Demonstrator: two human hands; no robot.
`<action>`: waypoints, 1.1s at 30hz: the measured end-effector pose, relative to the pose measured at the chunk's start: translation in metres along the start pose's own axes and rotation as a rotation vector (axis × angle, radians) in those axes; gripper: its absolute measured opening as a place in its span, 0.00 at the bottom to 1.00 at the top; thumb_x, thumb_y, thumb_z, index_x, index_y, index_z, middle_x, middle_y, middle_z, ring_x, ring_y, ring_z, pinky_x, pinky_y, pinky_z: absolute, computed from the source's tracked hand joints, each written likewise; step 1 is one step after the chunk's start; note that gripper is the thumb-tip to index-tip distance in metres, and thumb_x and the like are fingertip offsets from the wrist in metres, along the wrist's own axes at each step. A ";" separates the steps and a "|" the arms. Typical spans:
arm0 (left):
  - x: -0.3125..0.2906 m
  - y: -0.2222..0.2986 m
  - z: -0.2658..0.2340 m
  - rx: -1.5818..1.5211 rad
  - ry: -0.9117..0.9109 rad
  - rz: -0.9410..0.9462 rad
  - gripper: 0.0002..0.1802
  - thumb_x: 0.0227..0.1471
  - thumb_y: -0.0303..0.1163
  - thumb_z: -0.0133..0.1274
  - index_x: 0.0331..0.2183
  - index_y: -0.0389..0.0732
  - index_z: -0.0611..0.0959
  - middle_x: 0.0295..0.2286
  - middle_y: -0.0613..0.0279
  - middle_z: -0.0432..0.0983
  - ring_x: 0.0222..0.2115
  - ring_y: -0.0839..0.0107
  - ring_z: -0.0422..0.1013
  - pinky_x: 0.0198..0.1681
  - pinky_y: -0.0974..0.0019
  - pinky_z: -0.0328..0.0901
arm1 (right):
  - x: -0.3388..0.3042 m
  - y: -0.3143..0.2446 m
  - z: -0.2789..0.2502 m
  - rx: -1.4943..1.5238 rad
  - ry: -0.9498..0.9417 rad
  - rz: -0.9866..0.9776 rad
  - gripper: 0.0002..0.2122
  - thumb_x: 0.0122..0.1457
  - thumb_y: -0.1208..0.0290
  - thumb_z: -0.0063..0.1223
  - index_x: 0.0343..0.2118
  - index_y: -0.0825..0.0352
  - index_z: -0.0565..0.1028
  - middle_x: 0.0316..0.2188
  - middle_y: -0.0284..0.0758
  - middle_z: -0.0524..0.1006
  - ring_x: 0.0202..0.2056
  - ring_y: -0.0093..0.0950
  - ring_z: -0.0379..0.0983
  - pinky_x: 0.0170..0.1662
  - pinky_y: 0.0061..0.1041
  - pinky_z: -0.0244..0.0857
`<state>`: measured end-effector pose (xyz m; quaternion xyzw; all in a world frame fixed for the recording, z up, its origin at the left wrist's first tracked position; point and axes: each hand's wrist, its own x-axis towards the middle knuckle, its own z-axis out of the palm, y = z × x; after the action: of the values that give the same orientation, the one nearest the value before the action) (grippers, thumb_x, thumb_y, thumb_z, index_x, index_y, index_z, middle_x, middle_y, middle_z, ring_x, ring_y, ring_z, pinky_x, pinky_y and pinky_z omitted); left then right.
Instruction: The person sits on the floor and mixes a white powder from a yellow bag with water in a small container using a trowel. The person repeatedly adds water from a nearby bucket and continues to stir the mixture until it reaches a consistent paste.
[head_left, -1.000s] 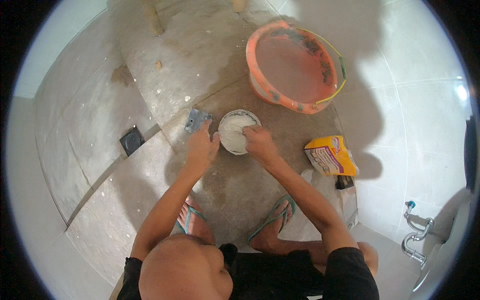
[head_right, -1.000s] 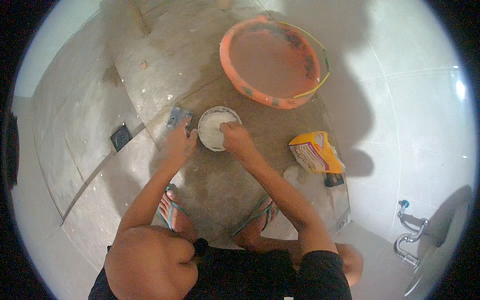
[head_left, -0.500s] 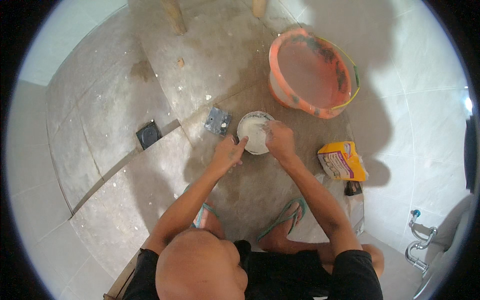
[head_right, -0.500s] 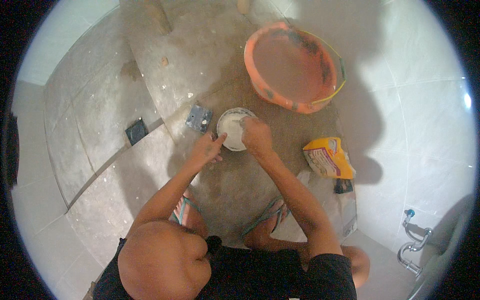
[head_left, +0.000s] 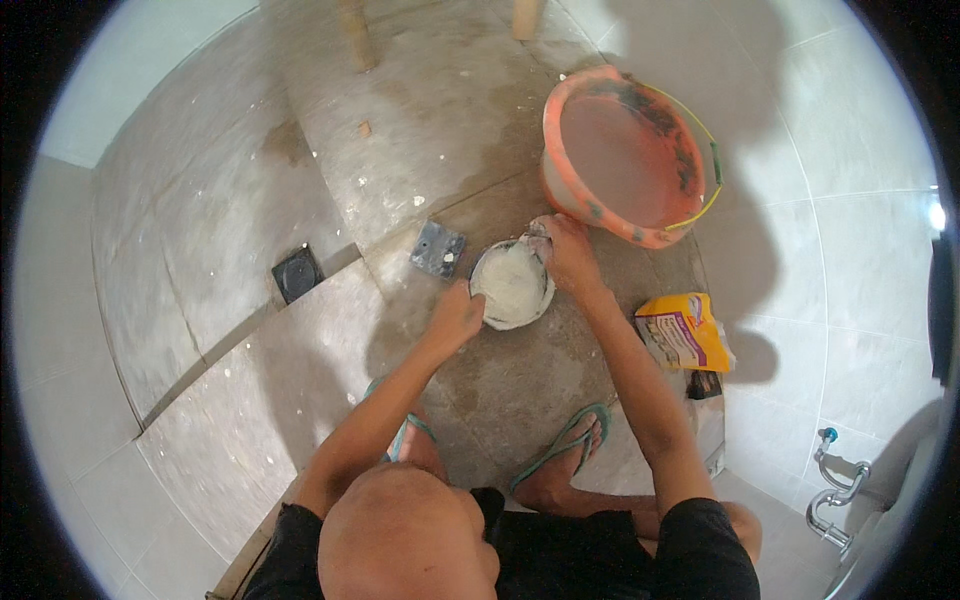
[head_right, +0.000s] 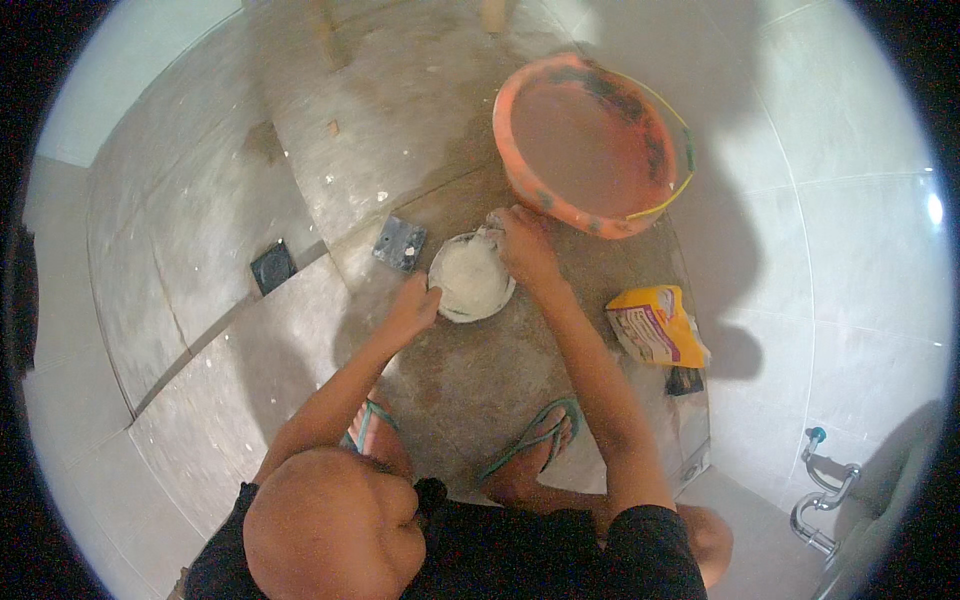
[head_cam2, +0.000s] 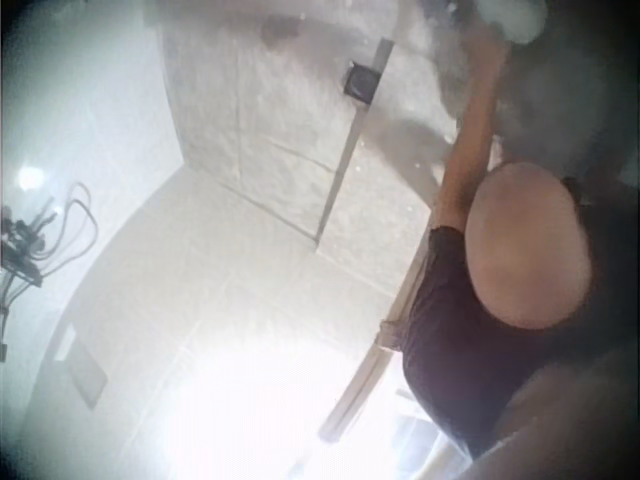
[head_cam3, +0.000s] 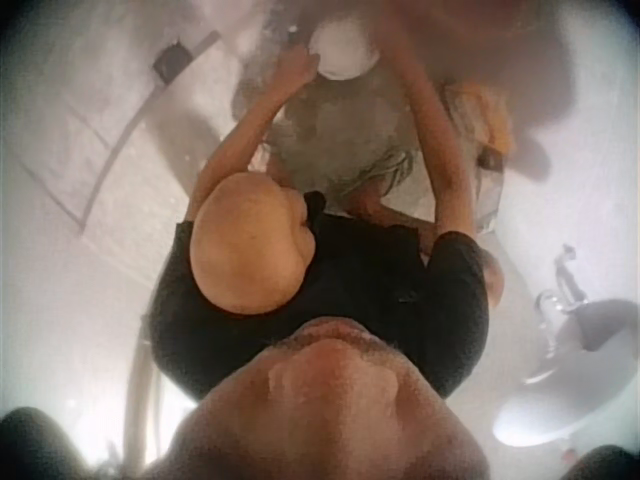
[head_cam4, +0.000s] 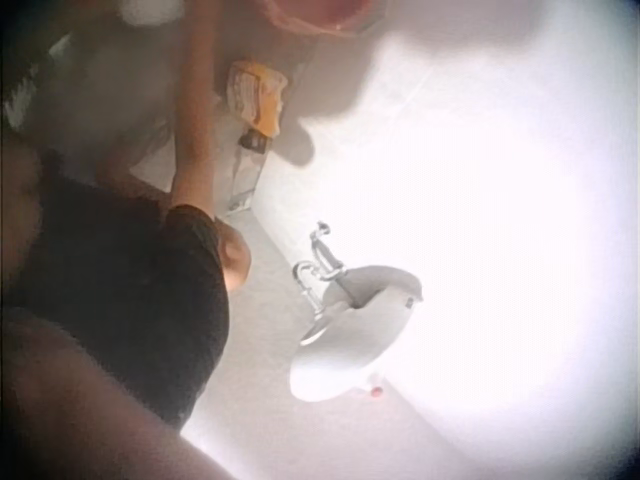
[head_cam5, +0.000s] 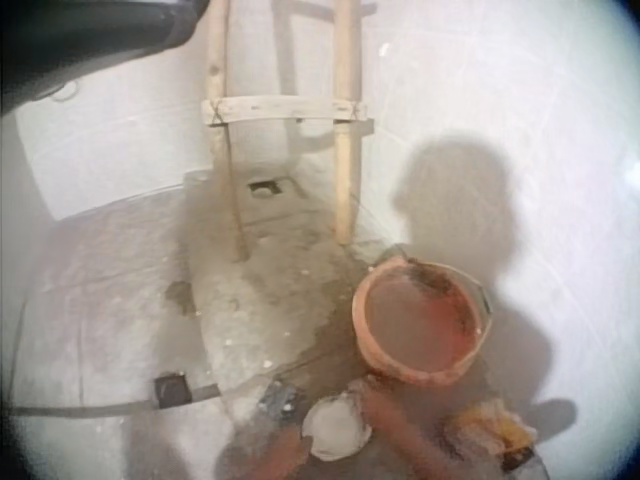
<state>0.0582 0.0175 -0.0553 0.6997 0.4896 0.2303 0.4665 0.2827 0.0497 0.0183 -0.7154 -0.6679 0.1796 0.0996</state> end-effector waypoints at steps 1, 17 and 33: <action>-0.002 -0.001 -0.002 0.056 0.021 0.019 0.18 0.54 0.38 0.47 0.28 0.28 0.72 0.24 0.36 0.71 0.24 0.42 0.70 0.30 0.48 0.63 | -0.001 -0.001 -0.004 0.043 0.017 -0.038 0.17 0.55 0.69 0.54 0.46 0.70 0.72 0.44 0.44 0.72 0.50 0.43 0.65 0.54 0.40 0.57; -0.014 0.052 -0.072 -0.493 -0.390 -0.495 0.23 0.57 0.40 0.44 0.28 0.24 0.76 0.23 0.42 0.77 0.23 0.56 0.77 0.26 0.61 0.71 | -0.035 -0.039 -0.037 0.571 0.060 0.193 0.24 0.48 0.71 0.62 0.50 0.66 0.71 0.43 0.45 0.77 0.47 0.41 0.73 0.52 0.34 0.64; -0.016 0.068 -0.080 -0.159 -0.114 -0.075 0.26 0.51 0.38 0.48 0.50 0.34 0.69 0.41 0.45 0.73 0.29 0.60 0.73 0.35 0.58 0.68 | -0.033 -0.046 -0.043 0.162 0.255 -0.058 0.14 0.52 0.73 0.60 0.42 0.66 0.76 0.39 0.38 0.77 0.47 0.36 0.70 0.49 0.33 0.63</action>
<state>0.0218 0.0318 0.0430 0.6538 0.4683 0.2103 0.5559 0.2555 0.0253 0.0792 -0.7025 -0.6533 0.1376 0.2464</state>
